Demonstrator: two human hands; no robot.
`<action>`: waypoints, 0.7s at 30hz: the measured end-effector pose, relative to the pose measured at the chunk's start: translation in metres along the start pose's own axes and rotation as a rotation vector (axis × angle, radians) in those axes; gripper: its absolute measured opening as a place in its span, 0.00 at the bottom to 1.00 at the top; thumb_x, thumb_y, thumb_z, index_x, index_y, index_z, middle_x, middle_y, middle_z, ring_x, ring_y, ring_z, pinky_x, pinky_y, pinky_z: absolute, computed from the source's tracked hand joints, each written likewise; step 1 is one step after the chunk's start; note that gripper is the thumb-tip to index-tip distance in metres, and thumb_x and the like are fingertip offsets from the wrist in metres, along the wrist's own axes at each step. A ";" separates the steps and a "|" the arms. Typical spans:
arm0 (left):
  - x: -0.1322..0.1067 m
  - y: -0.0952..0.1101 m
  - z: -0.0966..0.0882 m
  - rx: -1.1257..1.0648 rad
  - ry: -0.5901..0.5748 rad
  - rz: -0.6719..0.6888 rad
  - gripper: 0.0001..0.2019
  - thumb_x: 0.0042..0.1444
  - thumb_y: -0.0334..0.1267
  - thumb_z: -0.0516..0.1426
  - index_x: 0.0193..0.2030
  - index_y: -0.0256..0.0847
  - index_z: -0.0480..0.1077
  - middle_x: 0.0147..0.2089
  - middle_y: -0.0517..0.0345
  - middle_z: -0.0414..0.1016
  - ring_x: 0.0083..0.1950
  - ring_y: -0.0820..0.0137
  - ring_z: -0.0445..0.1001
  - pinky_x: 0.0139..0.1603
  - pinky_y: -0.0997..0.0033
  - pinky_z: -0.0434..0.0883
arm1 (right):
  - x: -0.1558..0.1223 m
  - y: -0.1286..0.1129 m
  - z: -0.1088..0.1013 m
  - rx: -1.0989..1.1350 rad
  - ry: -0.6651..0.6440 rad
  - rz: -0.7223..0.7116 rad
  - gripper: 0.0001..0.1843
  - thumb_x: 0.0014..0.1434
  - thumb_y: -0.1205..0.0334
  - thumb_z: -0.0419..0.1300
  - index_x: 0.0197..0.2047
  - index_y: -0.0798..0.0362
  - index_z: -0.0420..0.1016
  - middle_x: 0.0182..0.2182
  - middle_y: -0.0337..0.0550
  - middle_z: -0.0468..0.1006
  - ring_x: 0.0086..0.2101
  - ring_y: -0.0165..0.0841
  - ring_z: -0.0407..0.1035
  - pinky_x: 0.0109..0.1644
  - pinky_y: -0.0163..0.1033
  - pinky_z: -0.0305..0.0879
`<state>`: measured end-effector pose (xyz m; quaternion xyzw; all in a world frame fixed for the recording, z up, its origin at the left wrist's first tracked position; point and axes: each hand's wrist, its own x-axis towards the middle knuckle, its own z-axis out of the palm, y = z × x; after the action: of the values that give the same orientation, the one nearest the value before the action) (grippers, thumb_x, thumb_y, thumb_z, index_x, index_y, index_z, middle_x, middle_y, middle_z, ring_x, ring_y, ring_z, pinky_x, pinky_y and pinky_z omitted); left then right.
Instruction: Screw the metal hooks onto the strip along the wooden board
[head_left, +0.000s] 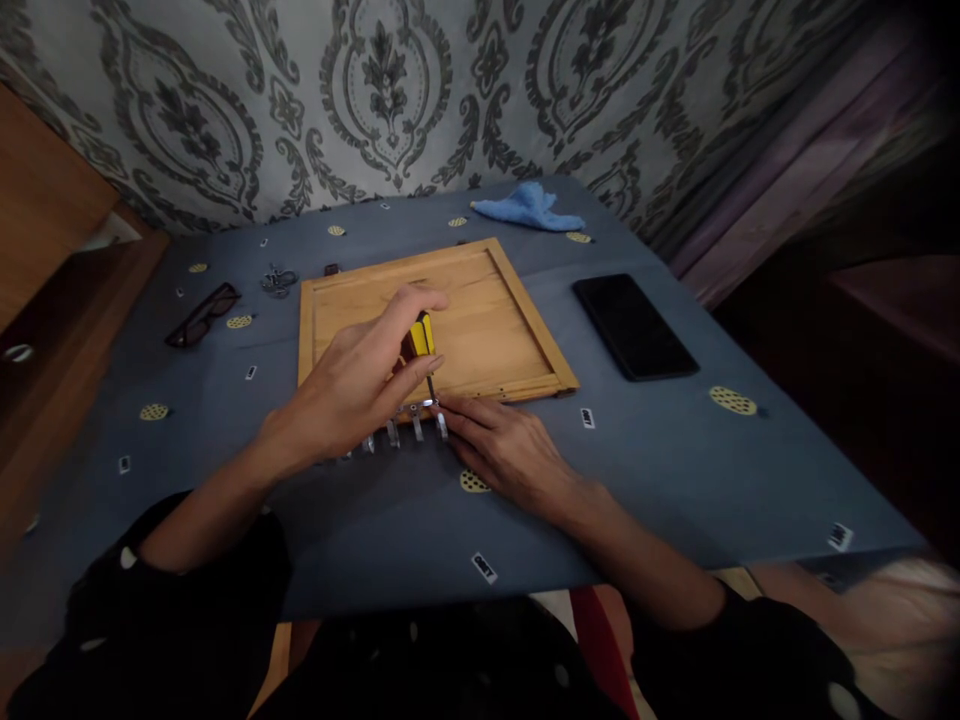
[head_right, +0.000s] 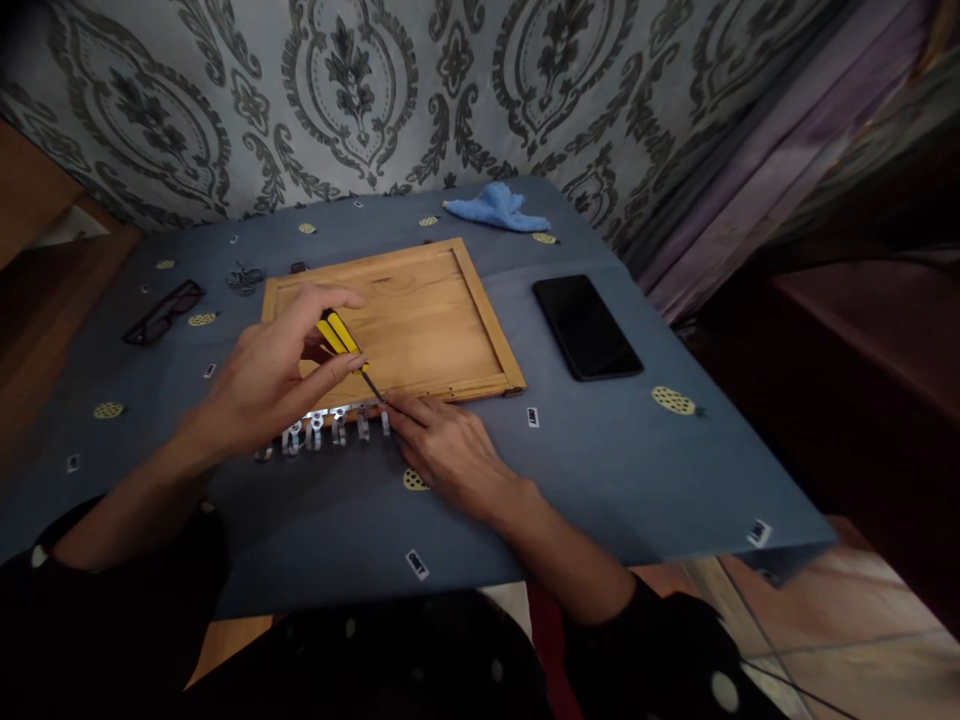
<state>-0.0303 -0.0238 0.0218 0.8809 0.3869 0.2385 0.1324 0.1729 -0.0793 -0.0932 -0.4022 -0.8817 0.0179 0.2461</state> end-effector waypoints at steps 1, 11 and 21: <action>0.000 0.000 0.000 -0.002 -0.001 -0.001 0.20 0.63 0.35 0.58 0.61 0.43 0.63 0.35 0.63 0.74 0.34 0.71 0.77 0.35 0.73 0.71 | 0.000 0.000 0.000 -0.002 -0.004 0.003 0.18 0.65 0.70 0.59 0.57 0.56 0.77 0.56 0.51 0.80 0.49 0.39 0.79 0.52 0.43 0.79; -0.001 -0.003 0.005 0.025 0.006 0.051 0.20 0.65 0.36 0.56 0.62 0.42 0.62 0.47 0.59 0.76 0.36 0.74 0.77 0.37 0.75 0.71 | 0.000 0.001 0.001 0.003 0.006 -0.003 0.18 0.64 0.71 0.59 0.56 0.56 0.77 0.56 0.52 0.80 0.50 0.39 0.78 0.52 0.43 0.78; -0.001 -0.005 0.007 0.083 0.085 0.105 0.18 0.63 0.35 0.60 0.58 0.43 0.64 0.46 0.60 0.76 0.34 0.74 0.77 0.39 0.73 0.74 | 0.000 0.000 0.001 -0.009 0.024 -0.010 0.17 0.64 0.71 0.59 0.56 0.57 0.77 0.55 0.52 0.80 0.49 0.40 0.79 0.50 0.43 0.79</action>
<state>-0.0303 -0.0220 0.0131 0.8938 0.3548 0.2661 0.0664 0.1723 -0.0787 -0.0941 -0.3993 -0.8807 0.0078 0.2547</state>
